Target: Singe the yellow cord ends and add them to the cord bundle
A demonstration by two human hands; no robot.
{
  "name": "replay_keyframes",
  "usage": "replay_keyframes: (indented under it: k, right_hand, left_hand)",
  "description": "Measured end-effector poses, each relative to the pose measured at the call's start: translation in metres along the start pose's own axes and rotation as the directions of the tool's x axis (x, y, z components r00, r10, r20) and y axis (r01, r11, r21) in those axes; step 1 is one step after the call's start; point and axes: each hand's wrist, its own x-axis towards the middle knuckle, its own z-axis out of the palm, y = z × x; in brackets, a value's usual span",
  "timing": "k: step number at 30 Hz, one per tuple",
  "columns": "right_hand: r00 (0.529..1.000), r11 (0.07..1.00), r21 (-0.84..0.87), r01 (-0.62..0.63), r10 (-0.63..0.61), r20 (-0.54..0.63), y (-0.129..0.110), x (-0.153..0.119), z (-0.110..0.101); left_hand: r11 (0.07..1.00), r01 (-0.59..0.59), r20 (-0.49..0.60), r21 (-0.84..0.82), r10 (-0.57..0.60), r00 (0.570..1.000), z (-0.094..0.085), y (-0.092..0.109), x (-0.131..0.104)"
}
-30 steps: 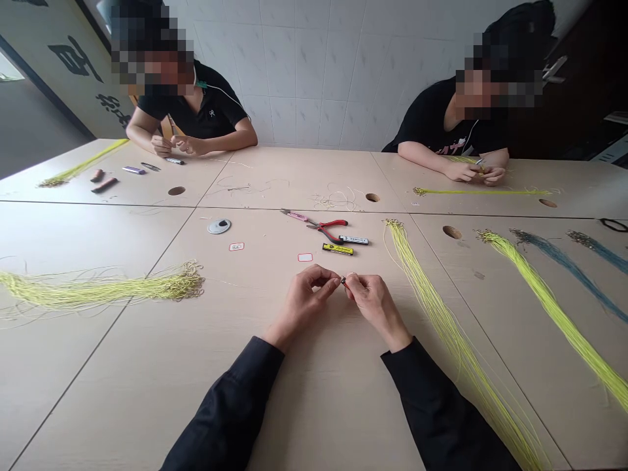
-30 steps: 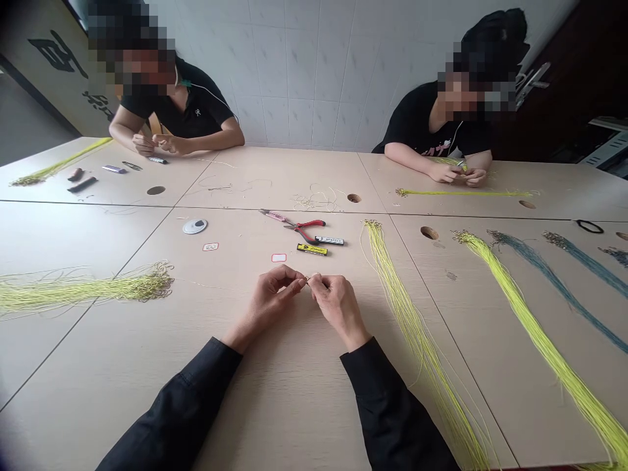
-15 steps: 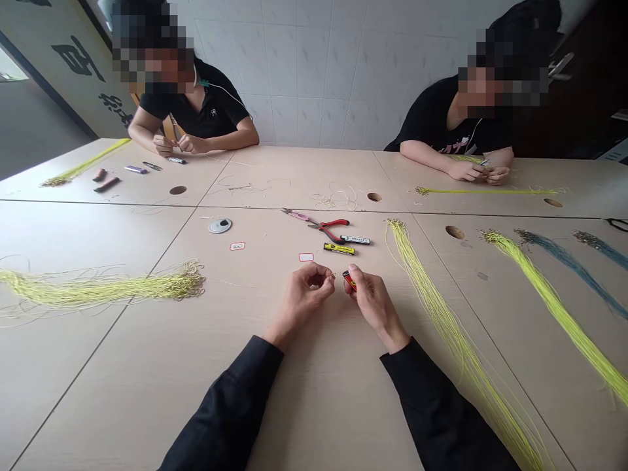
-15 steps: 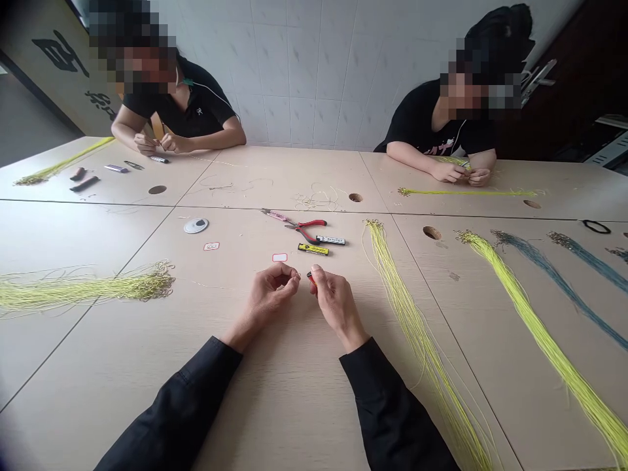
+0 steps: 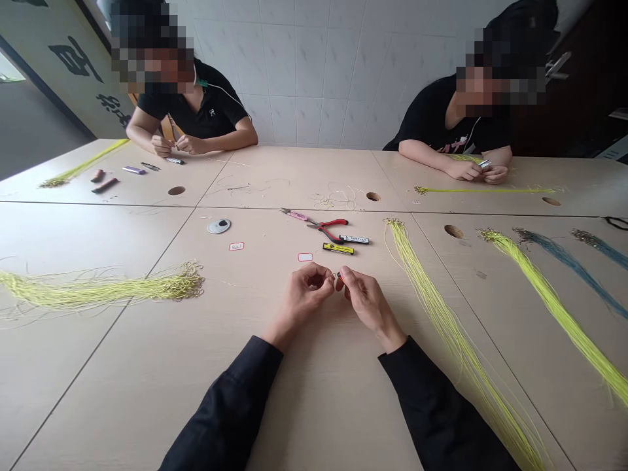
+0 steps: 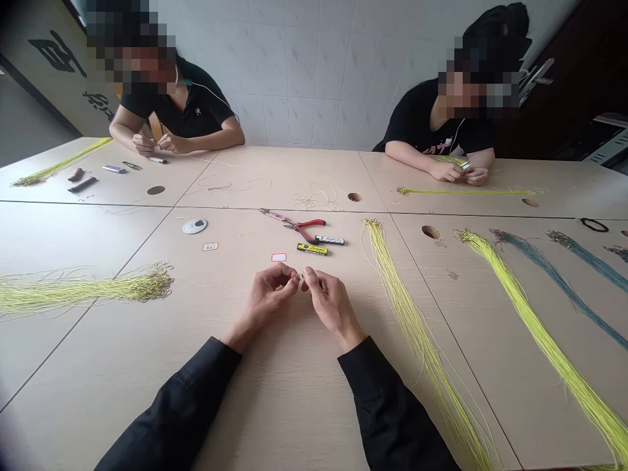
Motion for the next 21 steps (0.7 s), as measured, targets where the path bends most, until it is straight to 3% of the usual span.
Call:
replay_keyframes:
  k: [15,21]
  right_hand:
    - [1.000,0.997,0.072,0.007,-0.007,0.007,-0.0016,0.0002,-0.0003]
    - [0.982,0.942,0.316,-0.115,0.060,0.179,-0.0057,-0.0021,-0.0007]
  left_hand:
    - [0.999,-0.011,-0.011,0.031,0.012,1.000,-0.0009,-0.0016,0.0001]
    - [0.999,0.022,-0.055,0.035,-0.020,0.998,-0.0035,0.0005,0.0022]
